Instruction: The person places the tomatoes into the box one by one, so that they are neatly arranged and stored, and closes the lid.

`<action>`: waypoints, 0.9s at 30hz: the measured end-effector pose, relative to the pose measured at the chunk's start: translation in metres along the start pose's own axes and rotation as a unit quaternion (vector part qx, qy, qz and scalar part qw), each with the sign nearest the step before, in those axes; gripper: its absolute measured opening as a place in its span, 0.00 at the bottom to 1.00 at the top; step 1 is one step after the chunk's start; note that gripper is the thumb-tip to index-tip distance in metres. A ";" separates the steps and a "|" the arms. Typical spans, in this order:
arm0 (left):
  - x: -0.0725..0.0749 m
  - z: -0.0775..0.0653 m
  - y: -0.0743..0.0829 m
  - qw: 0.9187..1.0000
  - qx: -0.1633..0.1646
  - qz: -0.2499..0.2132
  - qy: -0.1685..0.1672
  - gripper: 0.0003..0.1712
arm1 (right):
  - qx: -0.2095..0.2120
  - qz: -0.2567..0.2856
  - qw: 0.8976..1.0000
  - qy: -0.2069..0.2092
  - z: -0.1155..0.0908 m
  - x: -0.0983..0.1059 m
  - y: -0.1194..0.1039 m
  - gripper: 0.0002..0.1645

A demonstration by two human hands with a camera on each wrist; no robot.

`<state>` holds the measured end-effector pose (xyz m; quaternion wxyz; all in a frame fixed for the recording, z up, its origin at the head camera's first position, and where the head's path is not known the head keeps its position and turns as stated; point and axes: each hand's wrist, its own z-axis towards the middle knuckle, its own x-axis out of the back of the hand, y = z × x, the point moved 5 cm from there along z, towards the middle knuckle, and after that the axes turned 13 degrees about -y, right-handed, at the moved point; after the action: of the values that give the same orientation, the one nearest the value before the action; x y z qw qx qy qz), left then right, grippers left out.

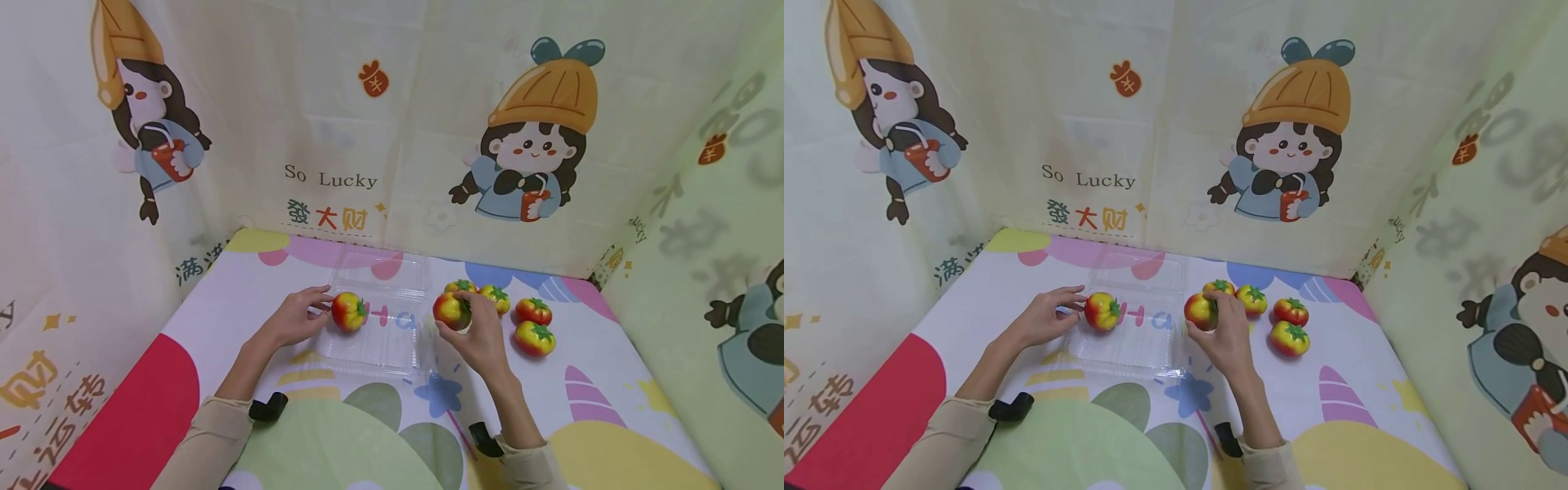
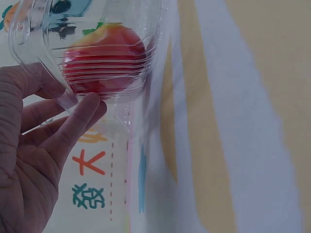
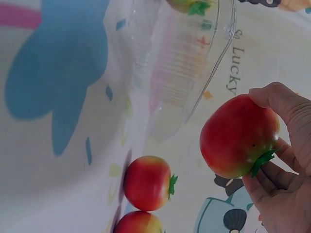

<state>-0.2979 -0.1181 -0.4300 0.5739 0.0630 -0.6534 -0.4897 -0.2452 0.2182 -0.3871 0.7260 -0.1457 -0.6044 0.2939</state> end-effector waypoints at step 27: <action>0.000 -0.001 0.000 1.000 0.005 -0.008 -0.007 0.20 | 0.081 0.024 0.996 -0.004 0.001 -0.021 -0.037 0.36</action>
<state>-0.2972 -0.1188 -0.4296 0.5649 0.0671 -0.6593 -0.4916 -0.2385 0.1769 -0.3825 0.7255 -0.0999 -0.5780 0.3599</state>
